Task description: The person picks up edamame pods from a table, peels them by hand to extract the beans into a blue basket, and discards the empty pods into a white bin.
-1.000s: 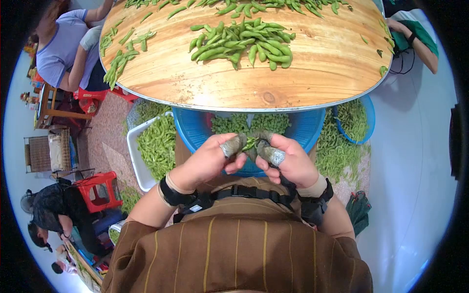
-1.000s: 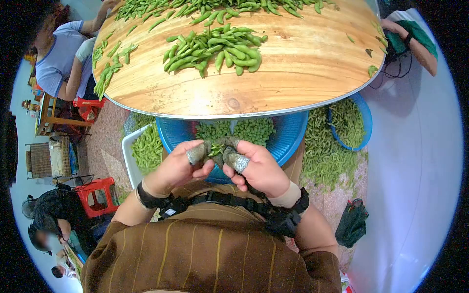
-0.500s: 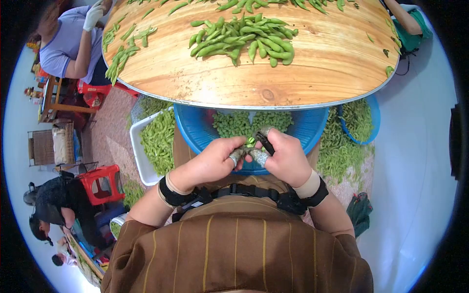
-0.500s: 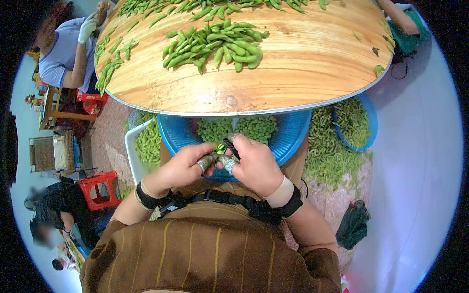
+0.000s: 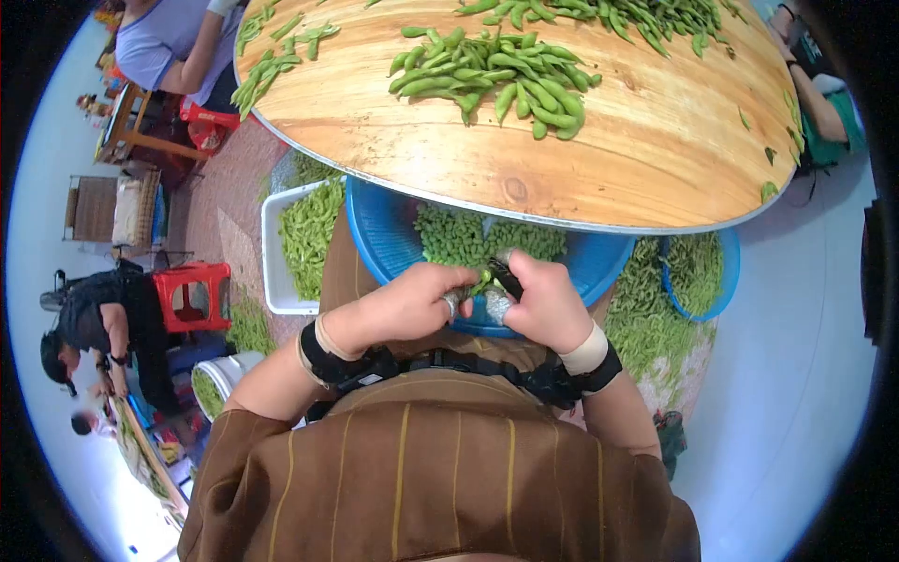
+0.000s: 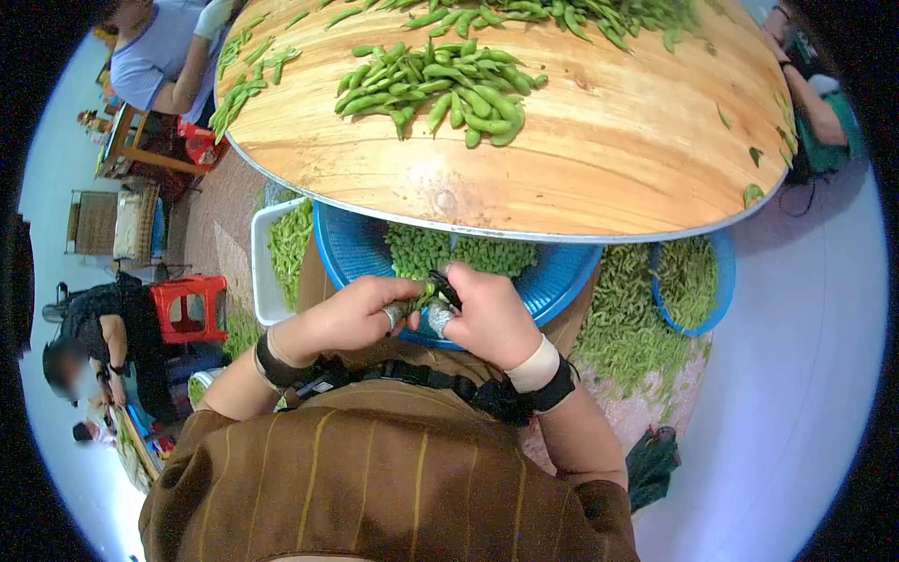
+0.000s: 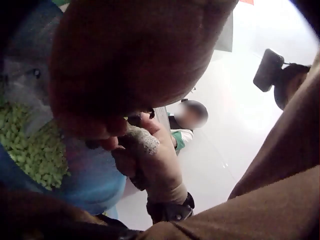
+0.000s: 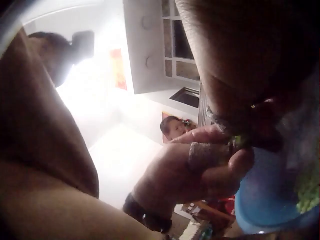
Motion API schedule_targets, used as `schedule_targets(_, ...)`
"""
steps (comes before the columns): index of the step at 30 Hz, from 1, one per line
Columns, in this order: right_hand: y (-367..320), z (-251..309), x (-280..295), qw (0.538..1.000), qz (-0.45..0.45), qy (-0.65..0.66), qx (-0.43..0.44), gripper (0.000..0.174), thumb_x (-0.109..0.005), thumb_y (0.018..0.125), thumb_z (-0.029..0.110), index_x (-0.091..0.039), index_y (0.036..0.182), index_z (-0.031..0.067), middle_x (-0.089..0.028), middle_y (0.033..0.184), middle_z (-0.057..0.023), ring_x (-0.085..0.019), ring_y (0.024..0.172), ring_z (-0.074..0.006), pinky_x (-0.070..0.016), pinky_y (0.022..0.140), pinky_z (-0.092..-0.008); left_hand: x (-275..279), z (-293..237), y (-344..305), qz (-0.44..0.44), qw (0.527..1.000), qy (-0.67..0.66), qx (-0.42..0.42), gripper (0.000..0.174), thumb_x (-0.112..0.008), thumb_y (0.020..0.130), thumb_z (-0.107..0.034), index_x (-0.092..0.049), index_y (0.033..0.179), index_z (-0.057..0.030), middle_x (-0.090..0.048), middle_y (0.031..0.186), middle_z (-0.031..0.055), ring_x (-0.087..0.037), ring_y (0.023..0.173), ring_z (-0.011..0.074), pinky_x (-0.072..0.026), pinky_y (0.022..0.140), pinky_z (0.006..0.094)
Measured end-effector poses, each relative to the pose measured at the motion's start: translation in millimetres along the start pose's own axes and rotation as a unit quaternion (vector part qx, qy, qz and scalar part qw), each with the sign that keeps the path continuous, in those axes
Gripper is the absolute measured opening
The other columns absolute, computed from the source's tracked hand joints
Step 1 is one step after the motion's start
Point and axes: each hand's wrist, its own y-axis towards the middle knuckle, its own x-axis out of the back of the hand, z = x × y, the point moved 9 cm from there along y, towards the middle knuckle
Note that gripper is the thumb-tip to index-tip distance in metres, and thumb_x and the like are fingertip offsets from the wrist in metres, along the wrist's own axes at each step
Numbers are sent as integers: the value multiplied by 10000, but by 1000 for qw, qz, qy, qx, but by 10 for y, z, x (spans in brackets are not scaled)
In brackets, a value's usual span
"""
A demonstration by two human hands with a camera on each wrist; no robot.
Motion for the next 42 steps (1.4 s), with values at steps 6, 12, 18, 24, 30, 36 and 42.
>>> schedule_targets(6,-144,-452,-137,920,106,301,-229,138,-659,829,104,-614,908,0,-660,793,-24,-589,681,-105,-484,621,-261,-154,184,-47,55,944,-293,141,203,-441,858,25,-583,1001,2,-603,827,22,-516,680,90,-435,628,237)
schedule_targets(12,-96,-419,96,988,-16,128,-80,233,-669,789,152,-638,970,8,-639,804,-185,-648,715,-237,-494,659,-320,74,181,-366,12,924,-369,102,183,-460,905,-58,-592,1019,-1,-615,864,40,-525,694,92,-422,630,217)
schedule_targets(18,-141,-511,-5,991,-38,85,-97,242,-649,790,164,-636,976,9,-619,758,-195,-612,646,-280,-478,610,-325,853,644,-1217,-142,918,217,301,311,-587,776,-21,-625,1085,-28,-646,964,154,-611,962,335,-489,831,391)
schedule_targets(24,-177,-311,-77,985,-76,113,-101,182,-641,797,154,-632,914,14,-578,674,-197,-542,541,-277,-437,535,-345,1467,-692,-796,-400,852,331,-60,281,-619,747,-10,-616,1026,-33,-605,1055,161,-601,934,356,-496,791,396)
schedule_targets(30,-328,-305,-186,983,-57,61,-162,166,-630,789,143,-554,809,-4,-534,636,-214,-522,540,-338,-426,521,-370,1806,-824,98,-426,826,325,-175,333,-564,731,-10,-594,1061,-40,-602,968,177,-586,907,370,-480,776,432)
schedule_targets(36,-410,-285,-209,975,-100,72,-184,195,-629,794,148,-524,778,-15,-521,632,-214,-497,541,-355,-415,511,-377,1942,-599,105,-400,884,199,-136,298,-645,777,-54,-618,1072,-20,-606,884,129,-596,755,237,-491,698,315)
schedule_targets(42,-239,-110,-237,983,-60,31,-172,175,-640,801,144,-568,835,-11,-537,654,-201,-529,547,-296,-436,531,-363,2027,-156,-86,-421,880,-143,-169,163,-581,886,-58,-640,1008,30,-615,810,32,-563,684,88,-484,630,237)
